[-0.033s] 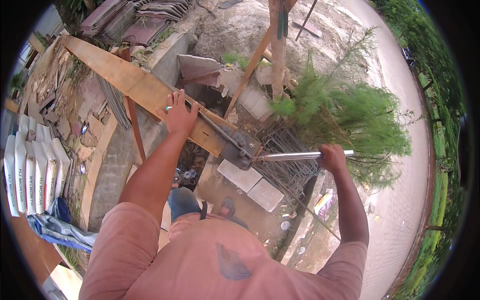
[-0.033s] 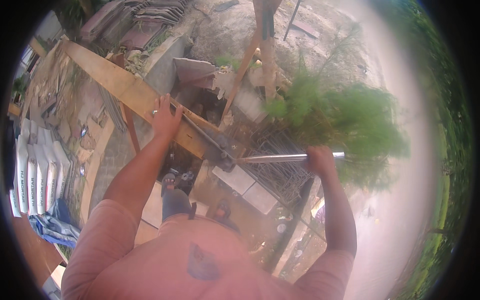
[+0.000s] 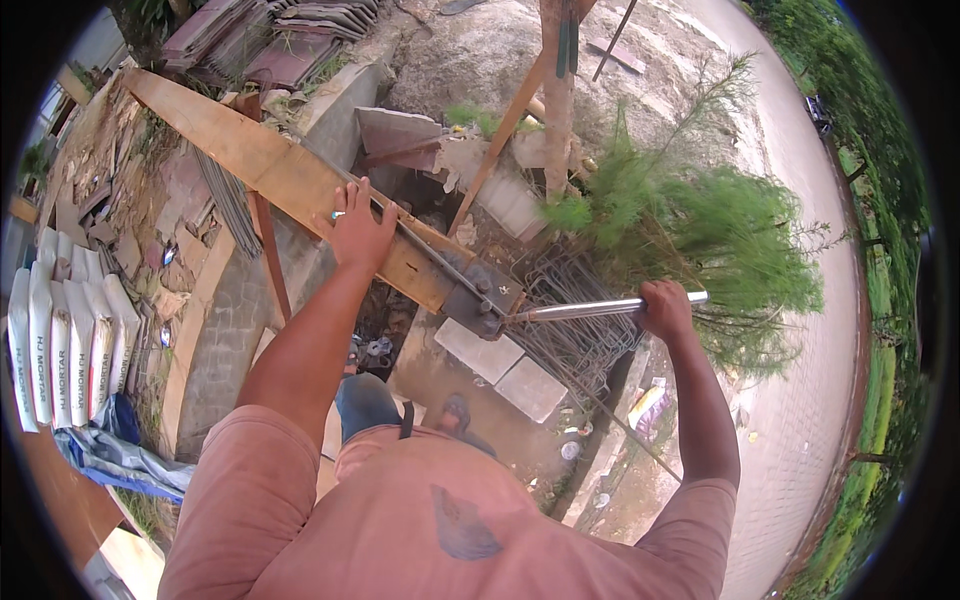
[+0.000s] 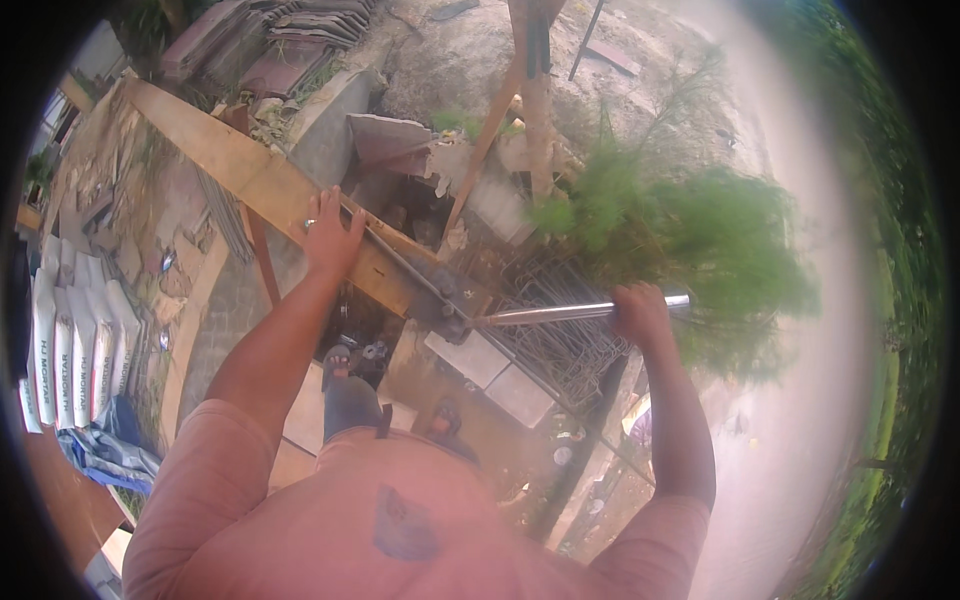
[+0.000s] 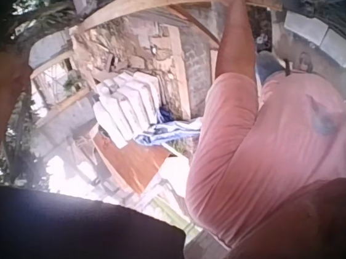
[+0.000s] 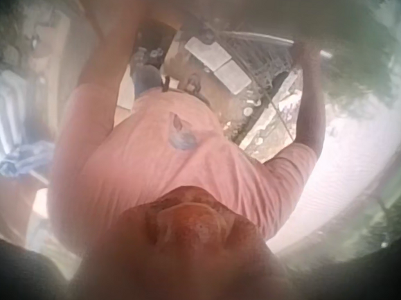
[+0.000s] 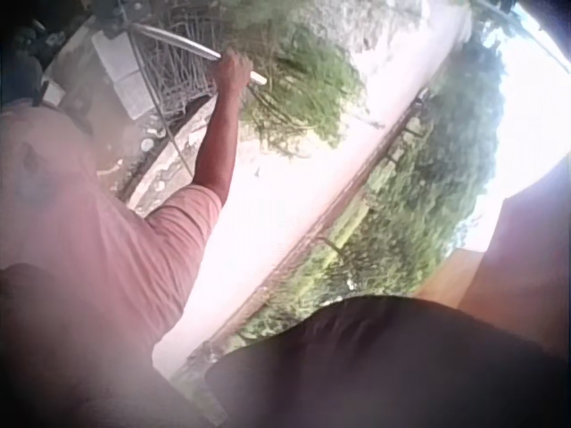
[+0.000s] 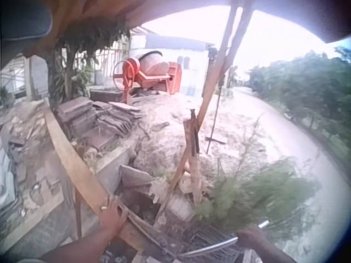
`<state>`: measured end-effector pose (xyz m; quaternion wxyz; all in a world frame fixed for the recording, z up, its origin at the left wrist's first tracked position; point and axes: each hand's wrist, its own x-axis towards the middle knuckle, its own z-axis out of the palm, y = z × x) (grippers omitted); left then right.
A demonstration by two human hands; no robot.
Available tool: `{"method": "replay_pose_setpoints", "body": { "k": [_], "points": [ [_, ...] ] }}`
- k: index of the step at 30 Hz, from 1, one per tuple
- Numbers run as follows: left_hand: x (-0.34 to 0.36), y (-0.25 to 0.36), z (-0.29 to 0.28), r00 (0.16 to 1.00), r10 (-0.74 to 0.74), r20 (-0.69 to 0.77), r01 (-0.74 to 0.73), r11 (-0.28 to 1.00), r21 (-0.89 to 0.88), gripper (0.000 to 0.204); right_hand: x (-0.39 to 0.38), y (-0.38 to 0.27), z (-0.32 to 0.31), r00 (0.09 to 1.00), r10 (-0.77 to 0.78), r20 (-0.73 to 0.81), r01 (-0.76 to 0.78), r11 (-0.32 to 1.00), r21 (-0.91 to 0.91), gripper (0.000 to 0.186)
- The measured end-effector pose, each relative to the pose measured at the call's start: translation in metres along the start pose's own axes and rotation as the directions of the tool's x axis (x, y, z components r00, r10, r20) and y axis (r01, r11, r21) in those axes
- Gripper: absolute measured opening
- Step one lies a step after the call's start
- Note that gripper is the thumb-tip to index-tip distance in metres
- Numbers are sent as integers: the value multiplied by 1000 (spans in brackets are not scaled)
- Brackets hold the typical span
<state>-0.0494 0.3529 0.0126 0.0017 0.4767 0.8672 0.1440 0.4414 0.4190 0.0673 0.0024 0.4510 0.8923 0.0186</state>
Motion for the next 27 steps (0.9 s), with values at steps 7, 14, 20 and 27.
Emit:
{"method": "replay_pose_setpoints", "body": {
  "k": [7,14,20,27],
  "points": [
    [12,2,6,1000,-11,-8,12,999,49,68,87,11,-1,967,-220,-127,207,973,-104,7],
    [13,0,6,1000,-10,-8,10,999,51,67,123,-1,-2,971,-193,139,208,972,-105,12],
    [14,-5,6,1000,8,-6,-8,999,34,68,120,-8,-2,981,-162,103,173,979,-110,10],
    [16,-7,8,999,33,-40,-33,999,16,65,127,-21,-20,973,-103,205,134,981,-143,10]
  ]
}}
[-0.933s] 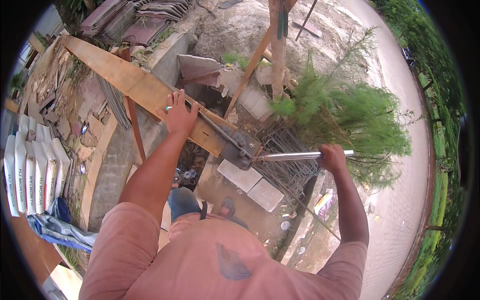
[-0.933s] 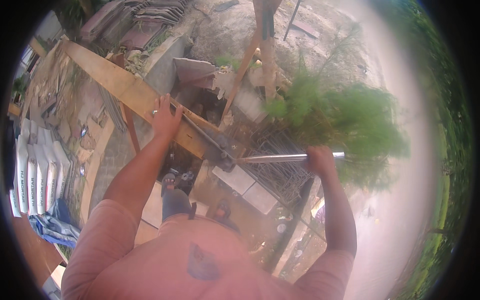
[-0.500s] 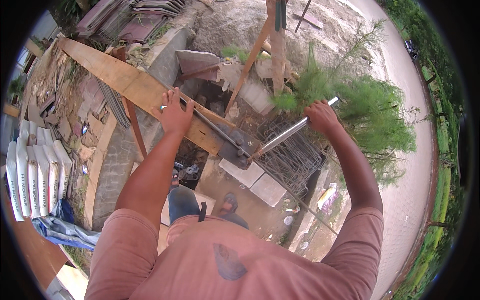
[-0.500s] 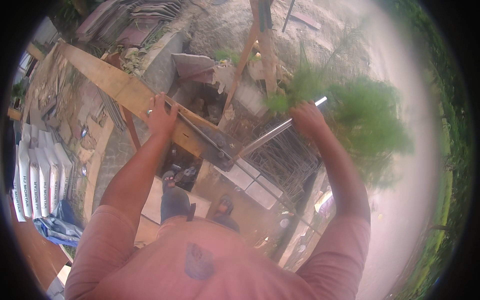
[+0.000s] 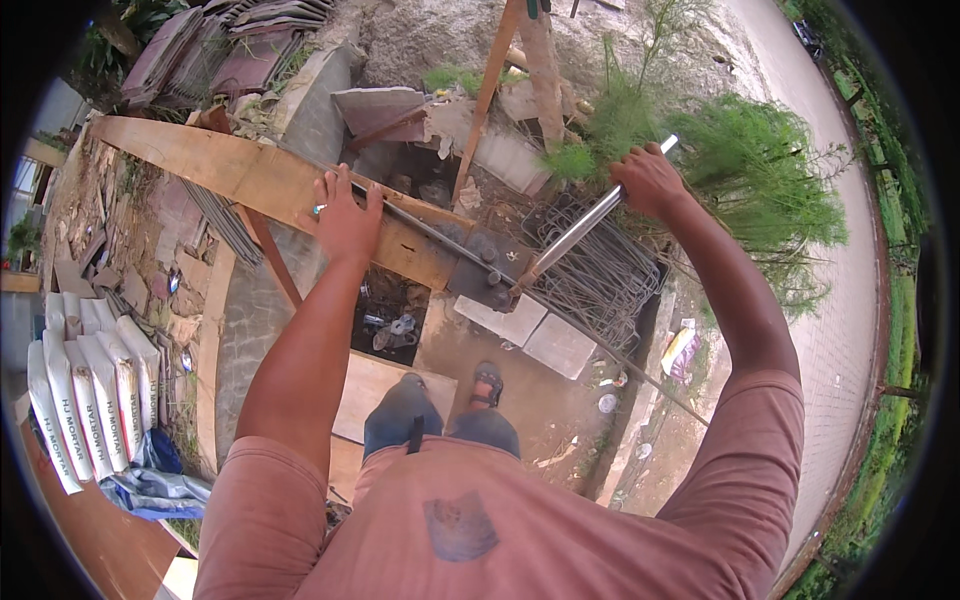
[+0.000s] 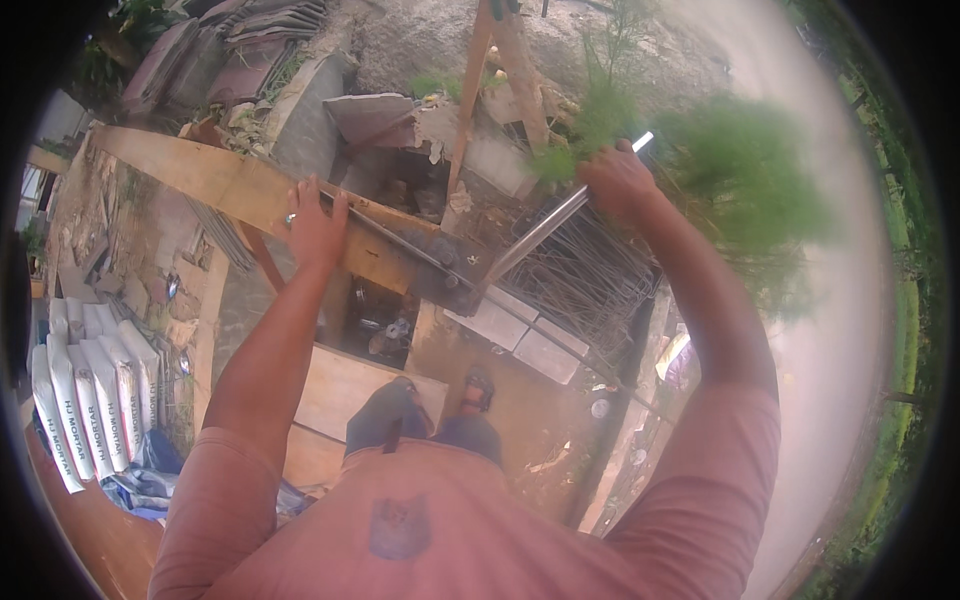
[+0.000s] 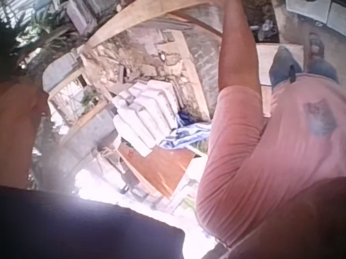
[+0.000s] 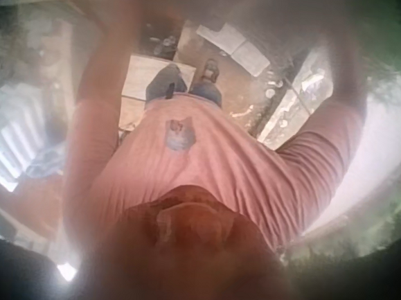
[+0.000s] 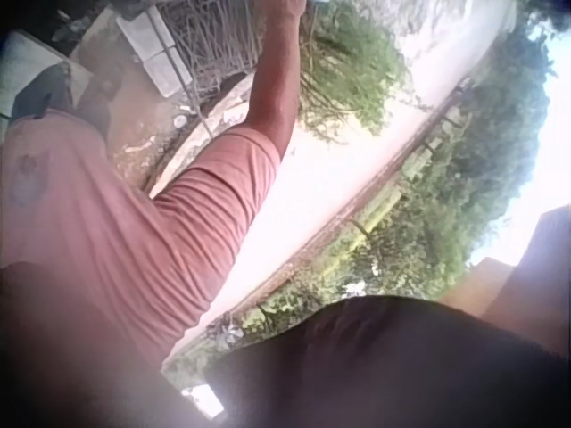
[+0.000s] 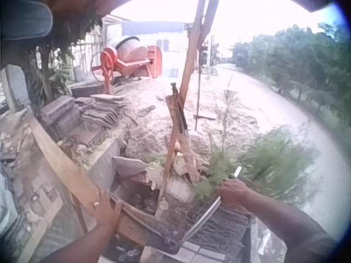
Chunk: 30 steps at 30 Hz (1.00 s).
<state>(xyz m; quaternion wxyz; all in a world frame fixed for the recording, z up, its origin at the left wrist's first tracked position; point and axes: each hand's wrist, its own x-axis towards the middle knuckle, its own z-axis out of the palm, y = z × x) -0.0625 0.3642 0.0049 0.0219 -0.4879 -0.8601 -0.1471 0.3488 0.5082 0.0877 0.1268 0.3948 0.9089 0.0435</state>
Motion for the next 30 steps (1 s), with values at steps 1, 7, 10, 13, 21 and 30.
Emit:
{"method": "replay_pose_setpoints", "body": {
  "k": [1,7,10,13,21,30],
  "points": [
    [0,1,0,1000,-5,2,5,1000,-18,65,-1,-1,-5,1000,9,12,-9,1000,6,11],
    [-9,6,1,1000,-2,0,2,1000,29,62,-10,3,18,995,46,-90,-48,999,-20,13],
    [-9,12,0,1000,-10,8,10,1000,23,61,-13,0,12,995,82,-51,-84,996,-40,13],
    [-5,17,6,1000,-1,-1,1,1000,18,63,-19,16,34,971,38,-234,-43,999,-17,9],
    [-8,-66,31,911,-125,-393,102,992,-78,80,12,50,22,965,-87,-246,110,990,83,17],
    [-465,284,6,342,747,570,939,-239,-249,69,10,51,12,959,-78,-274,103,992,76,34]
  ]
}}
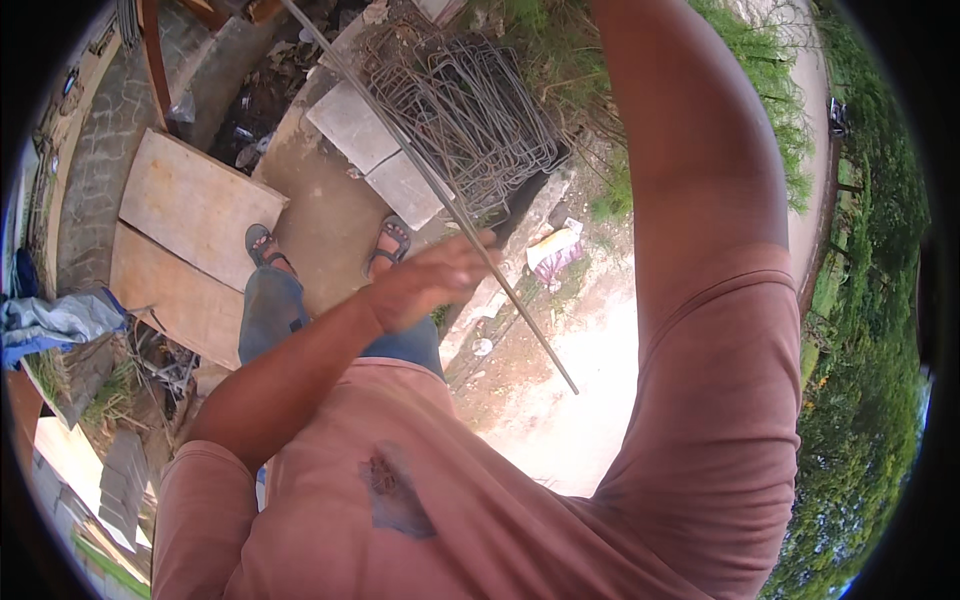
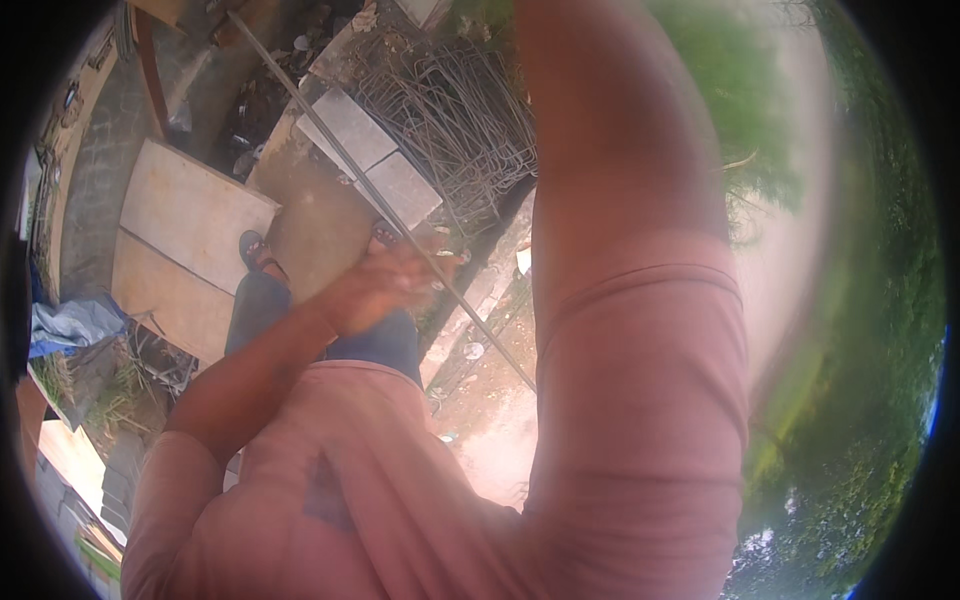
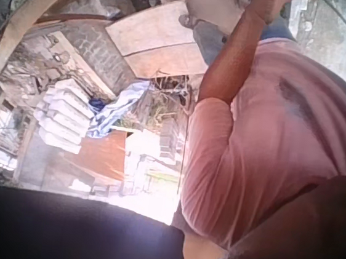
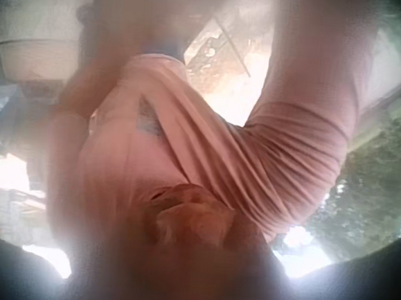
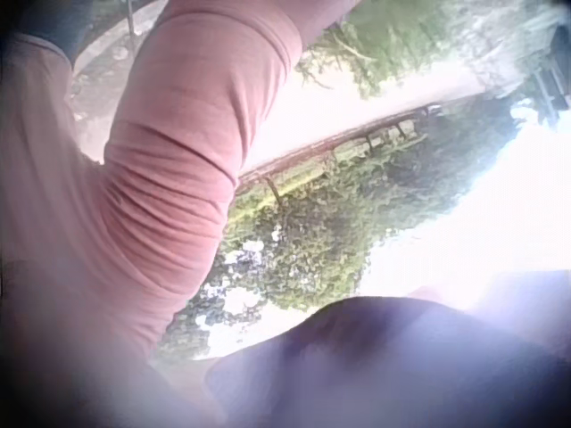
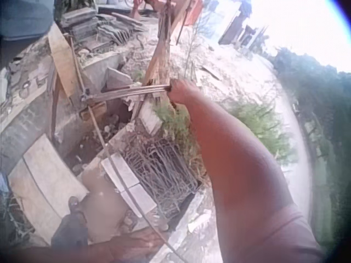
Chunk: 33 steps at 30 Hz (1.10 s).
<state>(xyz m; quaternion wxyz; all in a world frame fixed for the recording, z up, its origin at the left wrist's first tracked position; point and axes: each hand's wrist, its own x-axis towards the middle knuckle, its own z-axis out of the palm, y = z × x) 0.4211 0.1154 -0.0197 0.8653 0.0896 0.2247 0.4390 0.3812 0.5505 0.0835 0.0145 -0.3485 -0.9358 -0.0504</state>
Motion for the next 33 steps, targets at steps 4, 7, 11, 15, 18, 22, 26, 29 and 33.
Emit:
{"method": "replay_pose_setpoints", "body": {
  "k": [4,7,11,15,18,22,26,29,33],
  "points": [
    [43,-113,72,909,-245,337,233,969,77,69,7,-1,-3,999,-33,-15,33,999,-13,32],
    [60,-135,80,894,-241,378,167,961,219,48,2,-3,-6,1000,13,1,-13,1000,-2,33],
    [33,-160,73,910,-230,345,182,969,167,41,-2,-6,-8,998,62,-4,-62,995,-72,36],
    [-24,-169,61,948,-244,203,196,953,231,46,-24,38,34,992,122,17,-122,992,-30,36],
    [-69,-186,28,974,-170,151,121,951,286,50,-46,-2,15,982,184,44,-174,970,-170,39],
    [-179,-190,-38,981,-194,7,189,963,192,57,-113,-45,-8,961,275,38,-269,956,-122,43],
    [-341,-104,-54,725,46,-688,368,818,443,63,-204,-119,-28,941,338,6,-338,941,19,54],
    [-438,-46,-104,140,831,-538,730,280,623,66,-252,-198,-32,901,433,-11,-421,882,211,52],
    [-454,-28,-118,150,876,-459,845,127,519,55,-254,-172,-37,946,319,50,-321,908,270,45]
  ]
}}
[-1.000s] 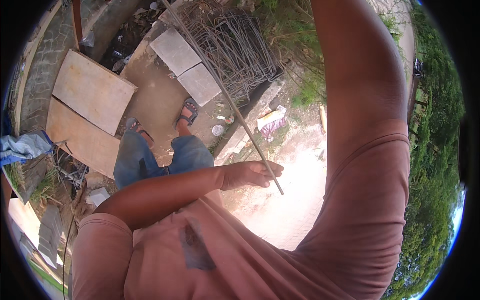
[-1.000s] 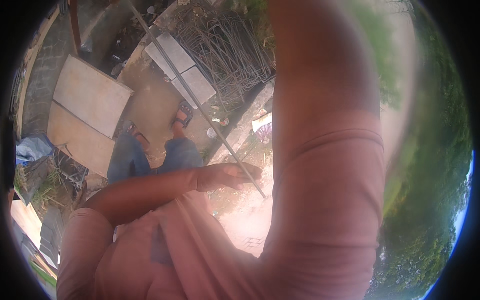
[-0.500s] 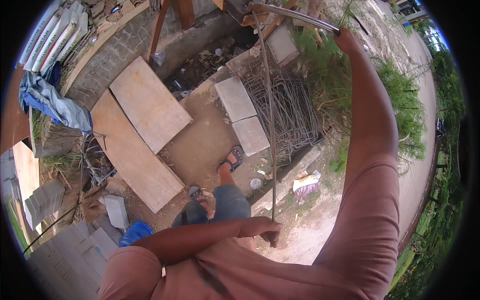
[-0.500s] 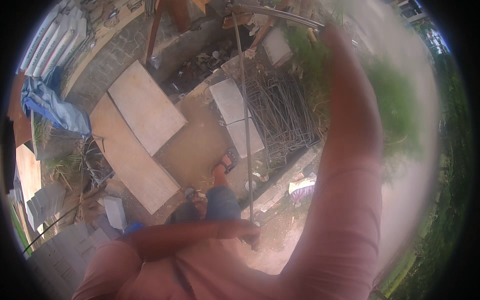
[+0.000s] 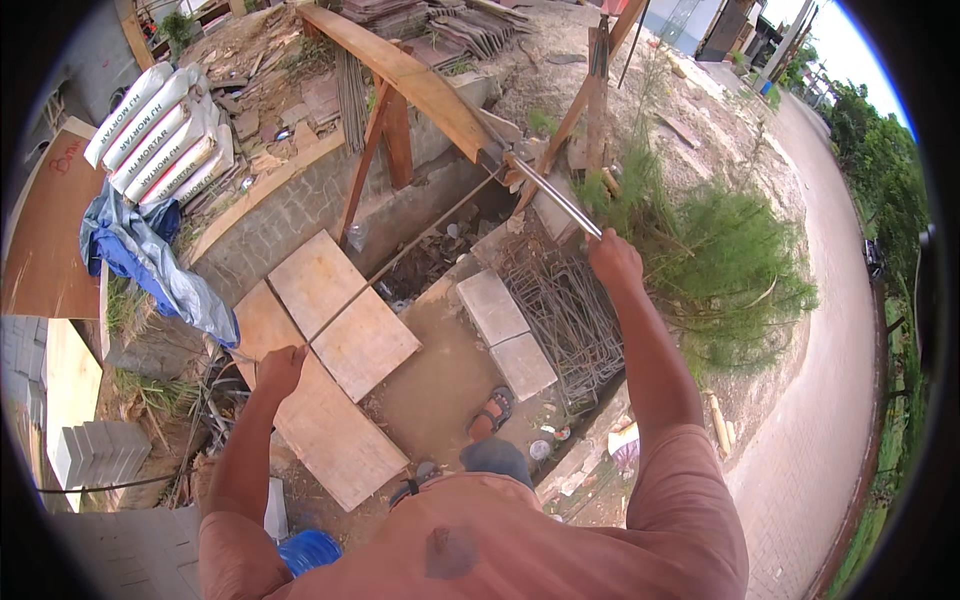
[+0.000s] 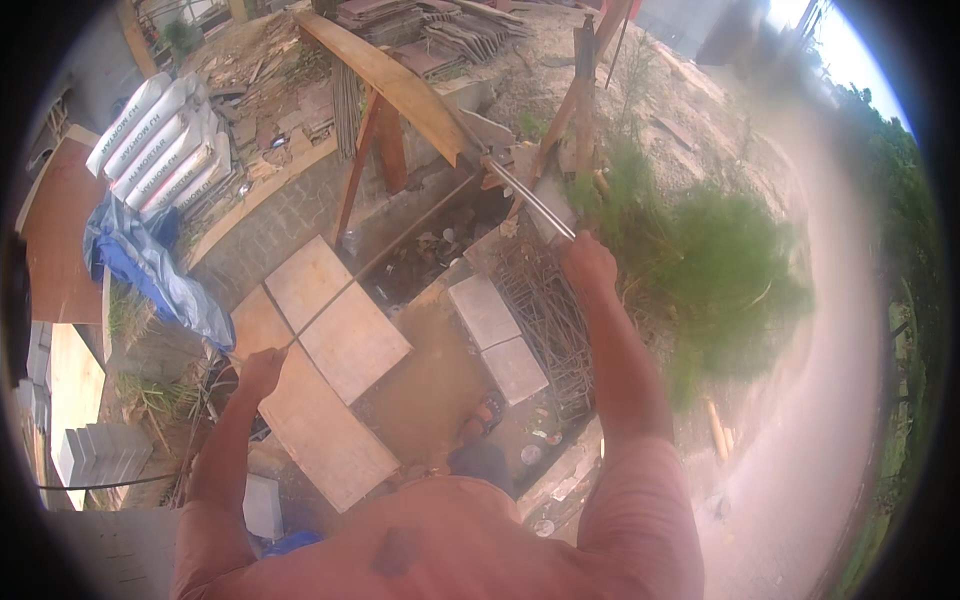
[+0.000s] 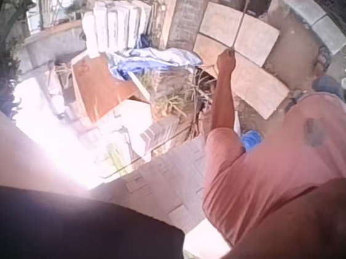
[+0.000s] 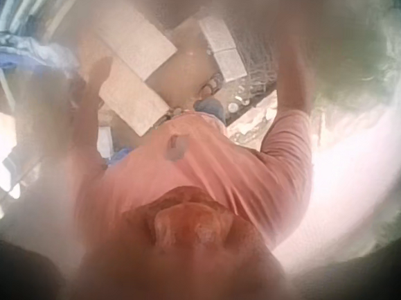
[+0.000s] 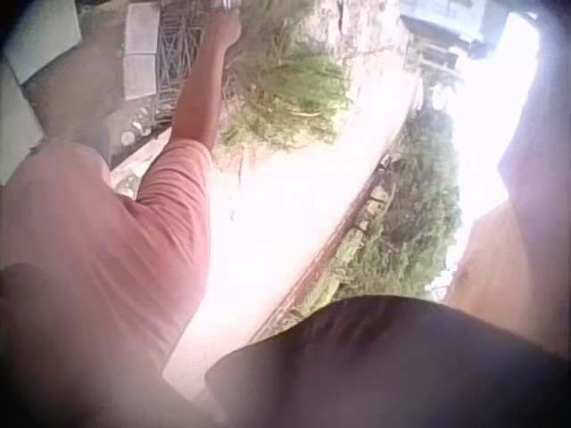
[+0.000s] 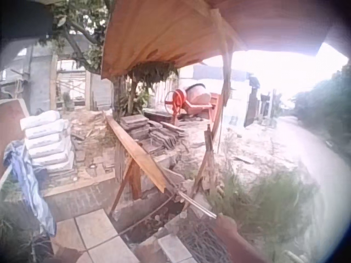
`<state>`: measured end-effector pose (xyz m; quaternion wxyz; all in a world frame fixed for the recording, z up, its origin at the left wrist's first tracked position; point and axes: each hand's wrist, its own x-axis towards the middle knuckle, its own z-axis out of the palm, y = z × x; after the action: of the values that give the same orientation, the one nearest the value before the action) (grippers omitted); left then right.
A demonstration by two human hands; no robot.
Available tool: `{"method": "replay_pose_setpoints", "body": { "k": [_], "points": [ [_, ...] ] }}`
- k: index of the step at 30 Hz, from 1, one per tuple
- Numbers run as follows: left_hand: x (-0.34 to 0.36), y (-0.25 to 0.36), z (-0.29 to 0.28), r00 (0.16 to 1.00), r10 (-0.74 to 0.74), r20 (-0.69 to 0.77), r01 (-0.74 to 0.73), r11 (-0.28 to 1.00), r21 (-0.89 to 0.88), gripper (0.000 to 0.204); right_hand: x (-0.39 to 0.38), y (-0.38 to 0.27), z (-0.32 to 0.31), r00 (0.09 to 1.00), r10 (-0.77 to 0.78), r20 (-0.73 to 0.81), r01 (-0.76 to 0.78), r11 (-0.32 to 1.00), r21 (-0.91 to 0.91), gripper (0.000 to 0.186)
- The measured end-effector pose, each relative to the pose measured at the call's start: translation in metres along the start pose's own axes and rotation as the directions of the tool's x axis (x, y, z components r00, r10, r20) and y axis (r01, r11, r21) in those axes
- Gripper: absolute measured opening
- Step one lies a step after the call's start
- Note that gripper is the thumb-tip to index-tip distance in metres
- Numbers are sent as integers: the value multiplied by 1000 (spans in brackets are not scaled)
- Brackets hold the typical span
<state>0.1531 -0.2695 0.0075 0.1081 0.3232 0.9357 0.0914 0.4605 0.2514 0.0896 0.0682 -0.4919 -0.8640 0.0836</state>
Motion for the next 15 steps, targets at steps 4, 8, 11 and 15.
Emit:
{"method": "replay_pose_setpoints", "body": {
  "k": [4,8,11,15],
  "points": [
    [-19,11,-6,997,-20,-70,21,1000,10,46,8,24,14,999,-21,-48,22,1000,15,39],
    [-24,10,-18,993,-48,-108,54,997,55,43,-2,26,25,1000,13,-19,-12,998,58,38],
    [-31,11,-24,993,-33,-114,45,994,98,43,-6,18,23,996,86,36,-89,989,116,43],
    [-29,-24,-3,998,43,-53,-37,992,118,44,-9,16,-2,977,151,153,-173,975,138,49]
  ]
}}
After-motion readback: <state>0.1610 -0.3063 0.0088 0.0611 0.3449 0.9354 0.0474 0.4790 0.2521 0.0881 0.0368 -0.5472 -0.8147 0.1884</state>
